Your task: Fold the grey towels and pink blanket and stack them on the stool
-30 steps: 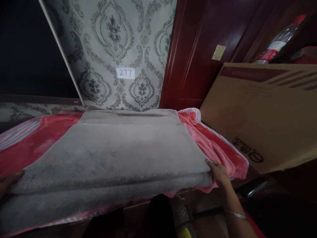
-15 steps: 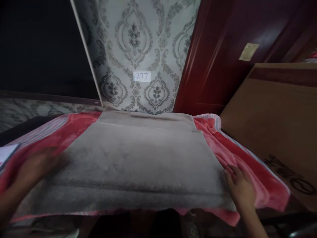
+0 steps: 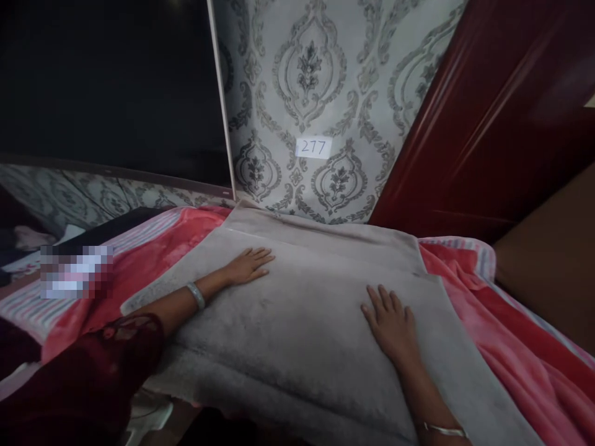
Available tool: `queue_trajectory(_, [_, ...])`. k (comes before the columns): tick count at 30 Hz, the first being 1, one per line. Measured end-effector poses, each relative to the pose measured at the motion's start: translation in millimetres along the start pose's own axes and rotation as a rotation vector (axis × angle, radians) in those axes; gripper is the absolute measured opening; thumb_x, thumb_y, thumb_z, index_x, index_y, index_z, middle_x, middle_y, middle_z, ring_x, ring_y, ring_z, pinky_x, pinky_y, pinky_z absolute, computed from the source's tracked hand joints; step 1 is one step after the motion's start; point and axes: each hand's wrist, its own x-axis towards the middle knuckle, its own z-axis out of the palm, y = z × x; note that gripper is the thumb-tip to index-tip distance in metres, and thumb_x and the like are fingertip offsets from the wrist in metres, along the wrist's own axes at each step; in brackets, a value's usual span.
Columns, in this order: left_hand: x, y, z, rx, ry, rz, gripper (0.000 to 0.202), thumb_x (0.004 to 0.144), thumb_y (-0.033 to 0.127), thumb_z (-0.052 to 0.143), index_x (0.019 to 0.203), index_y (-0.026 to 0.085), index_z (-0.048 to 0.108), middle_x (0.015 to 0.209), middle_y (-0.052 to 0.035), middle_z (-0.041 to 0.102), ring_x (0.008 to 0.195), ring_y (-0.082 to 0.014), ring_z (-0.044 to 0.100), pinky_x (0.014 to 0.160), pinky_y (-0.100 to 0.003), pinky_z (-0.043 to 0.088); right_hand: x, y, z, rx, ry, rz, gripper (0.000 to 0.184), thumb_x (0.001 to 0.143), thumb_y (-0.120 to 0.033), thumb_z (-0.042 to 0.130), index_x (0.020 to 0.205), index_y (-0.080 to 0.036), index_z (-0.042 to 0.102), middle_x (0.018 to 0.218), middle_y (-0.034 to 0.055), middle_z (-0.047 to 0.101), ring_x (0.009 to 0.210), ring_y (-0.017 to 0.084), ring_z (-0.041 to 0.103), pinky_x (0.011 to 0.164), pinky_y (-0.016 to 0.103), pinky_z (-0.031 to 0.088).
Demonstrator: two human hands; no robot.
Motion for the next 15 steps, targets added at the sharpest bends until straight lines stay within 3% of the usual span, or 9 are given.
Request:
queue_trajectory(6, [8.3, -64.6, -18.2, 0.062, -0.030, -0.204, 0.064, 0.104, 0.053, 0.029, 0.162, 0.024, 0.032, 0.171, -0.0119, 0.024, 0.158, -0.0281, 0.021, 0.126, -0.049, 0.016, 0.1, 5.7, 2.4, 0.004, 0.000, 0.000, 0.070, 0.100, -0.059, 0.019, 0.156, -0.028, 0.046, 0.165, 0.0077, 0.040, 0.151, 0.036, 0.034, 0.115, 0.066, 0.033])
queue_trajectory(10, [10.6, -90.8, -28.9, 0.114, 0.058, -0.315, 0.056, 0.105, 0.044, 0.033, 0.155, 0.023, 0.045, 0.165, -0.0131, 0.038, 0.152, -0.0296, 0.034, 0.122, -0.050, 0.024, -0.3, 5.2, 1.7, 0.003, 0.024, -0.007, 0.069, 0.100, -0.059, 0.019, 0.156, -0.028, 0.047, 0.164, 0.0083, 0.041, 0.150, 0.035, 0.035, 0.115, 0.065, 0.034])
queue_trajectory(15, [5.5, -123.1, -43.2, 0.142, 0.121, -0.398, 0.044, 0.101, 0.027, 0.037, 0.133, 0.016, 0.064, 0.141, -0.0167, 0.060, 0.133, -0.0280, 0.052, 0.114, -0.043, 0.037, -1.5, 7.7, 3.6, -0.007, 0.021, -0.004, 0.069, 0.101, -0.060, 0.018, 0.155, -0.029, 0.047, 0.163, 0.0081, 0.042, 0.150, 0.035, 0.036, 0.115, 0.065, 0.035])
